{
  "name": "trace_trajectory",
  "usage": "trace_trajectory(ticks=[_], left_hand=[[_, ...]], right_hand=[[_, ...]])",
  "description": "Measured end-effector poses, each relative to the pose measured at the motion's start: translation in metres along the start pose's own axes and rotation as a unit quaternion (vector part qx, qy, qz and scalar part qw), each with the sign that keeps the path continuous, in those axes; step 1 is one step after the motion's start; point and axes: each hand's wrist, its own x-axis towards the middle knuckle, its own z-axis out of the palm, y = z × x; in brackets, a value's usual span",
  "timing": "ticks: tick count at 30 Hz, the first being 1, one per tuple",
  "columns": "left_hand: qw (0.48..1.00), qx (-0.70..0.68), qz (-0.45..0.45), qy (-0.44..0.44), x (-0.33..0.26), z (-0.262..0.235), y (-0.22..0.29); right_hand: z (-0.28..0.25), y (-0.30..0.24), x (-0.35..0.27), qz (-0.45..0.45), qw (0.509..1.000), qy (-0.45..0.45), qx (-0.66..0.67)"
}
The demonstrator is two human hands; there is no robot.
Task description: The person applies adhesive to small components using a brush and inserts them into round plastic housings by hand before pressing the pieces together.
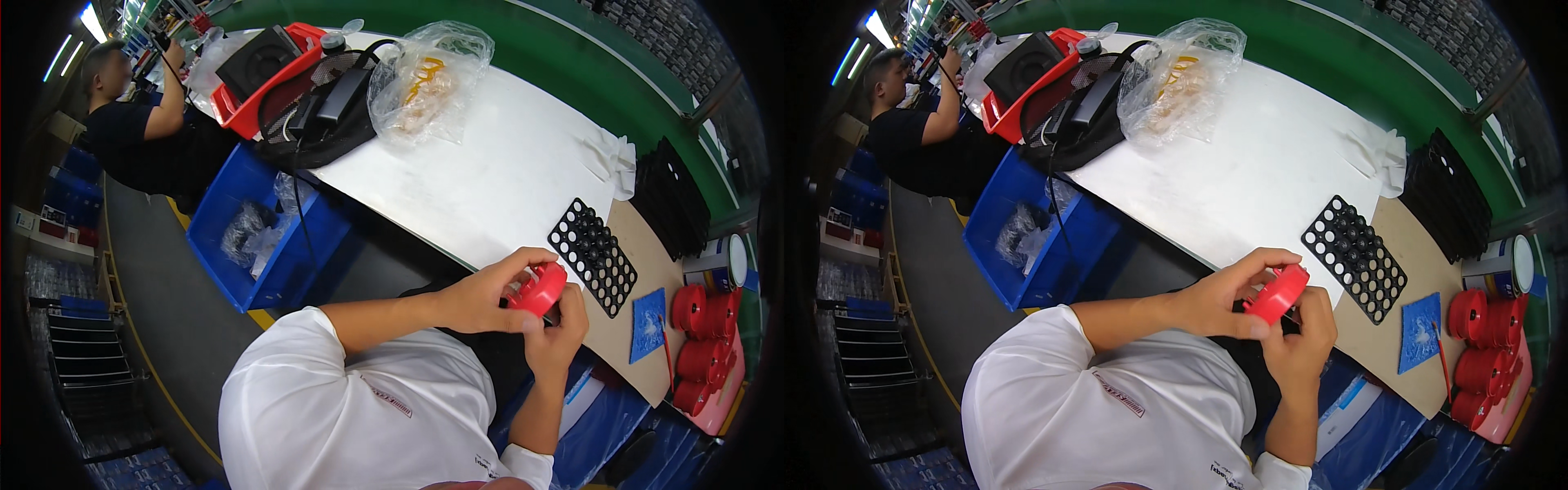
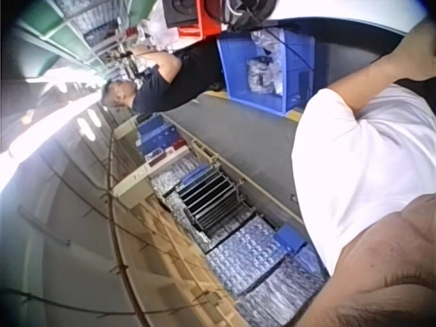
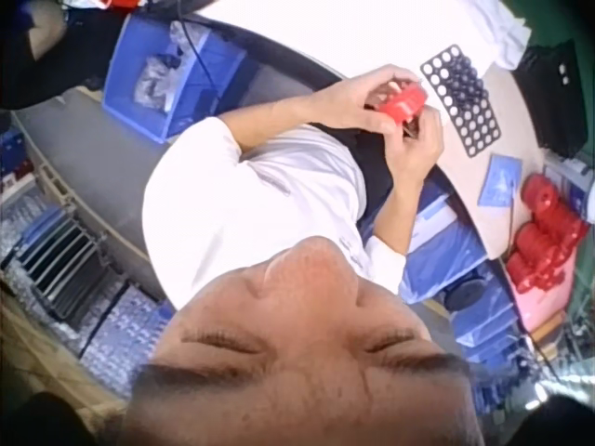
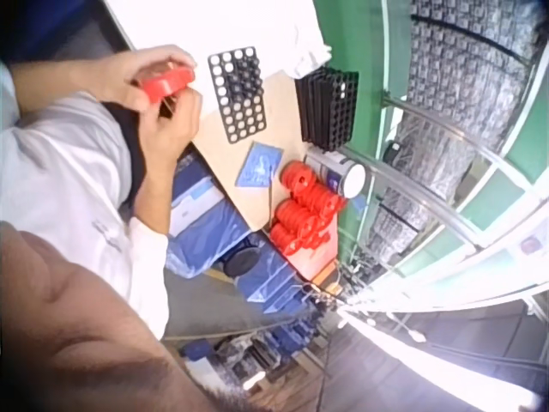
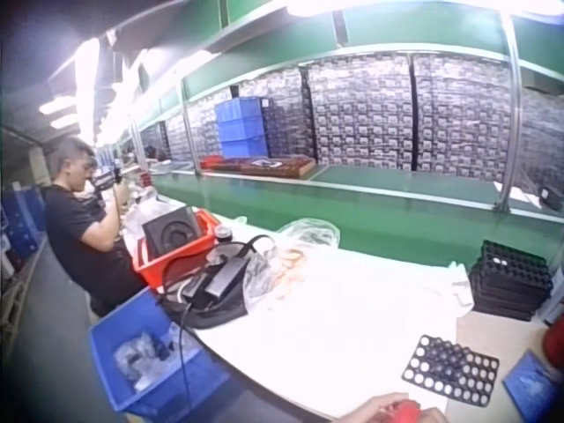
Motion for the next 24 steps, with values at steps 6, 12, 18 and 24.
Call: trace_trajectory(ticks=[6,12,18,24], left_hand=[[0.922,0.354,0.118,-0.104,-0.005,-0.002,0.032],[0.859,0.458,0.189,-0.127,-0.005,-0.002,0.060],[0.899,0.436,-0.044,0.031,-0.005,0.020,0.070],[0.835,0.520,0.183,-0.007,-0.009,0.006,0.059]], right_hand=[[0.012,0.011,-0.017,0.240,0.855,-0.003,0.459],[0.031,0.041,-0.040,0.291,0.662,-0.008,0.691],[0.043,0.032,-0.033,0.313,0.711,0.042,0.628],[0.044,0.038,-0.034,0.288,0.652,0.007,0.701]])
